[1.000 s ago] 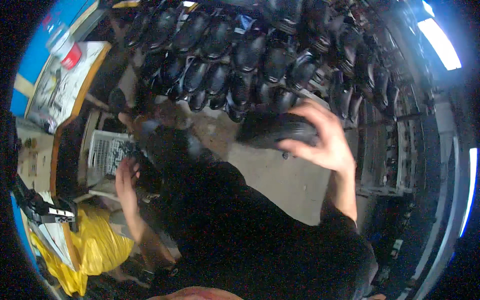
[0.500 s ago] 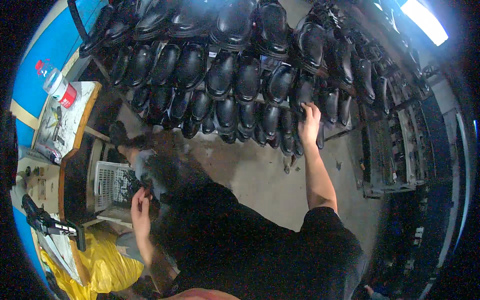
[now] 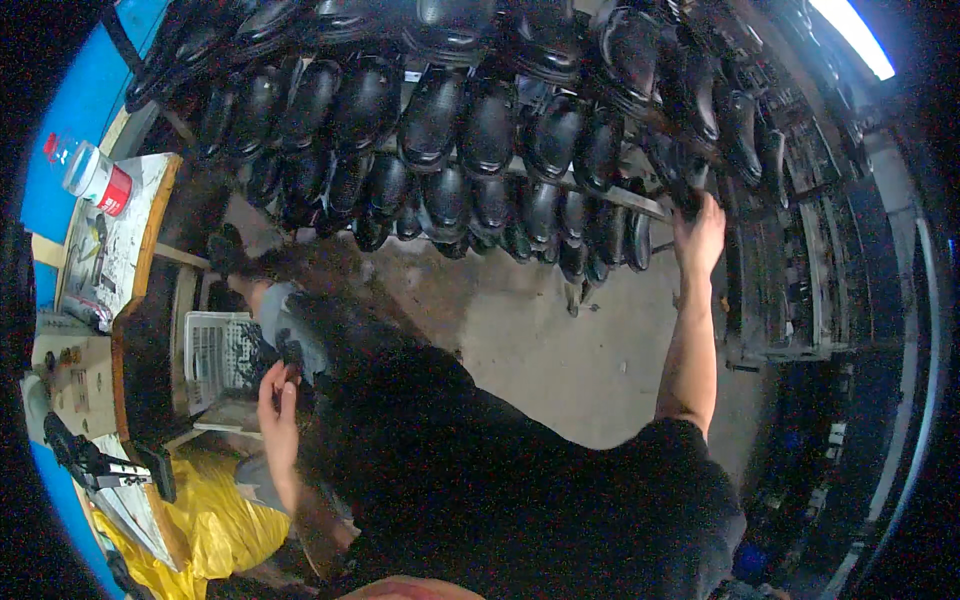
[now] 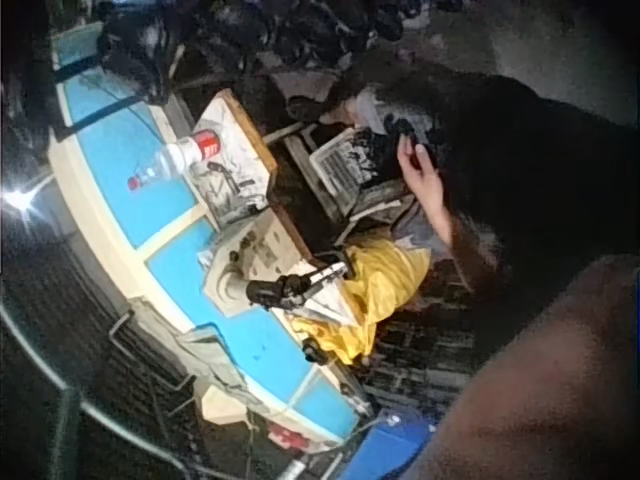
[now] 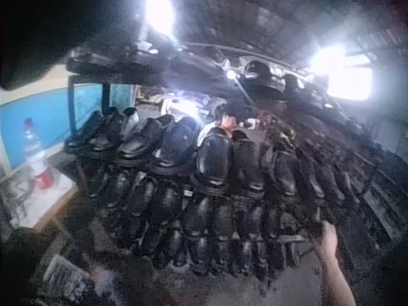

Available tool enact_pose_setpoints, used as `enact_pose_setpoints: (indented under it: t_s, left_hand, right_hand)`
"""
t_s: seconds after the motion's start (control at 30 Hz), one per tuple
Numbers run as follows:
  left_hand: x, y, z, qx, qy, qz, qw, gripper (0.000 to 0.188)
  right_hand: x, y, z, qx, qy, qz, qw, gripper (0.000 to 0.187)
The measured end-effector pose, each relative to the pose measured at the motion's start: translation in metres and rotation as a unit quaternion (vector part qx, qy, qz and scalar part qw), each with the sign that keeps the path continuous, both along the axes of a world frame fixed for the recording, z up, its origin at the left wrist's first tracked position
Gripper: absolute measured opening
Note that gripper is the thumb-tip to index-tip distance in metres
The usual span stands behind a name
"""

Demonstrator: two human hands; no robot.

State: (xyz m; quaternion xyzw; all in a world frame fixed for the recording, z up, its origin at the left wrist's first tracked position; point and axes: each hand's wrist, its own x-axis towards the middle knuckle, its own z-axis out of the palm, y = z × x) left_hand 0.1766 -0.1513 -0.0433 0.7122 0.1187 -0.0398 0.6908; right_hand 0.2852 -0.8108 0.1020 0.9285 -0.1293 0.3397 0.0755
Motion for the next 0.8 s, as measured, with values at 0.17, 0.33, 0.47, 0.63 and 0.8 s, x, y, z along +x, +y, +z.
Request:
enact_pose_setpoints:
  t_s: [0.17,0.33,0.47,0.63,0.8]
  left_hand:
    - [-0.005,0.007,0.013,0.015,-0.019,-0.001,1.000,0.042]
    - [0.007,0.015,-0.012,-0.085,-0.077,-0.035,0.993,0.057]
    - [-0.017,0.034,0.026,-0.455,-0.148,0.115,0.871,0.101]
    - [-0.066,0.080,0.045,-0.254,-0.236,0.274,0.897,0.078]
    - [-0.083,0.089,0.069,-0.086,-0.205,0.377,0.899,0.070]
  right_hand:
    - [0.005,0.199,0.071,0.128,0.023,0.294,0.947,0.040]
    - [0.001,0.301,0.058,0.421,0.239,0.512,0.710,0.055]
    - [0.030,0.397,-0.035,0.667,0.249,0.495,0.497,0.061]
    - [0.058,0.508,-0.070,0.773,0.331,0.449,0.302,0.052]
    - [0.107,0.539,-0.128,0.729,0.415,0.480,0.259,0.052]
